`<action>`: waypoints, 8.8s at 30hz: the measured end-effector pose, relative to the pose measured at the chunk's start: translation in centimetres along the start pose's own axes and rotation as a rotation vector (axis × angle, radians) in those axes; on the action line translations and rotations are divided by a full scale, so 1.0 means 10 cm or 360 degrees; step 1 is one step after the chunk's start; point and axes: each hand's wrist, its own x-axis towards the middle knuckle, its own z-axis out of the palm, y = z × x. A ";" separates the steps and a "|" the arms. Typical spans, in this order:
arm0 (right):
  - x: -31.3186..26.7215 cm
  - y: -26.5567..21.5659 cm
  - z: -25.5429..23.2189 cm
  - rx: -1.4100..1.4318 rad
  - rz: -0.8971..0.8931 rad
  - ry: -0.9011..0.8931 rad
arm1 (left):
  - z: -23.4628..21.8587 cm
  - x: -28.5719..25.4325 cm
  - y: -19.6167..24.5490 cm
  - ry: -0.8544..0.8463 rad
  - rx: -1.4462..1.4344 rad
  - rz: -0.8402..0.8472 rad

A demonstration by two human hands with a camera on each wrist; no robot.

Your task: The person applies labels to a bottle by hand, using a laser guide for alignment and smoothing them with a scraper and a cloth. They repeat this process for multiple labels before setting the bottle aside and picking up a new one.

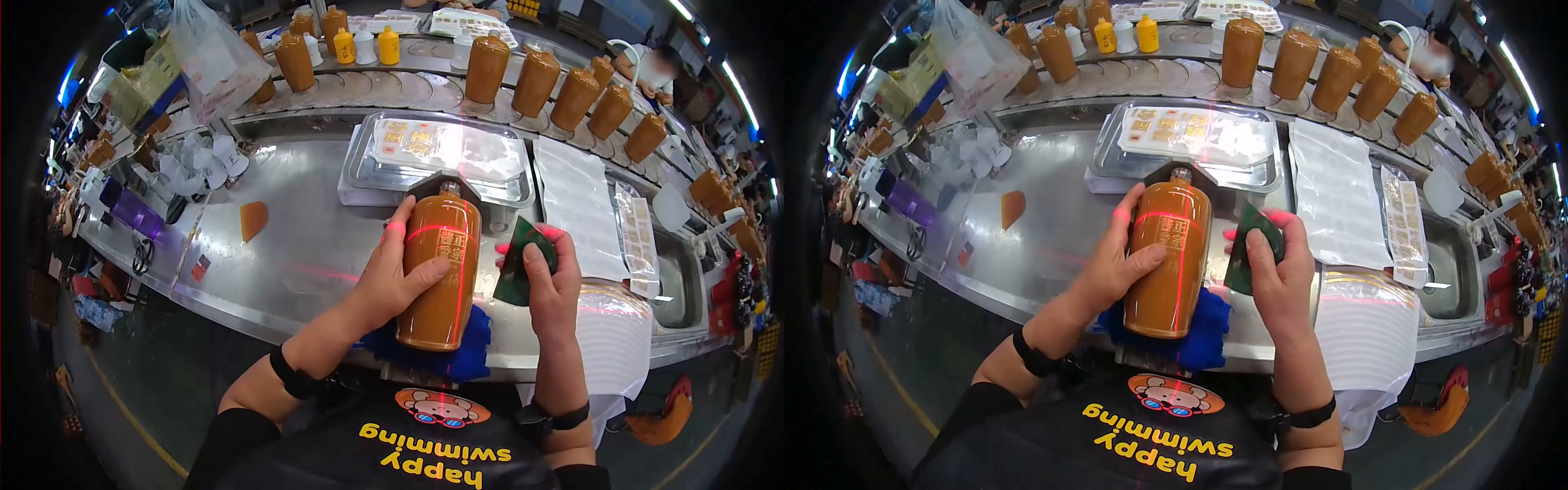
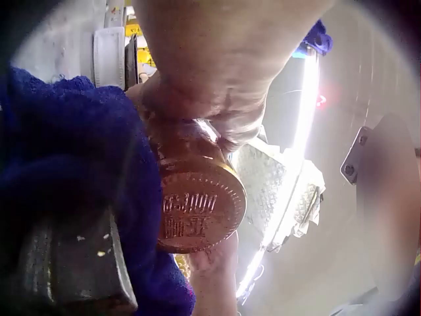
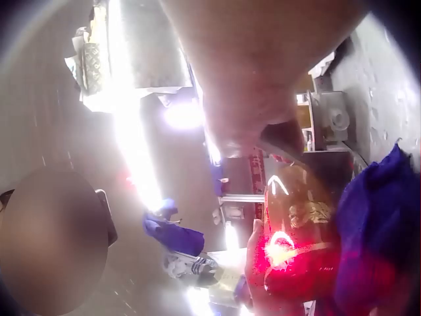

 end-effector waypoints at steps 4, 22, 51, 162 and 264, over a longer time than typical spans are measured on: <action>-0.06 -0.11 0.00 -0.0263 -0.0012 -0.0012 | 0.00 -0.06 0.05 0.0005 0.0133 0.0037; -0.27 -0.09 0.06 0.0133 0.0245 -0.0103 | 0.03 0.28 0.15 0.0045 0.0559 0.0203; -0.50 -0.12 0.25 -0.0102 0.0431 -0.0378 | 0.04 0.26 -0.03 0.0134 0.0132 0.0216; 4.73 -0.40 -1.39 -0.3421 -0.1186 -0.0171 | -1.00 -1.26 0.91 0.1307 0.0010 -0.0141; 0.83 0.07 -1.32 -0.1874 0.0249 -0.0991 | 0.03 0.11 0.04 -0.0147 -0.0858 -0.0341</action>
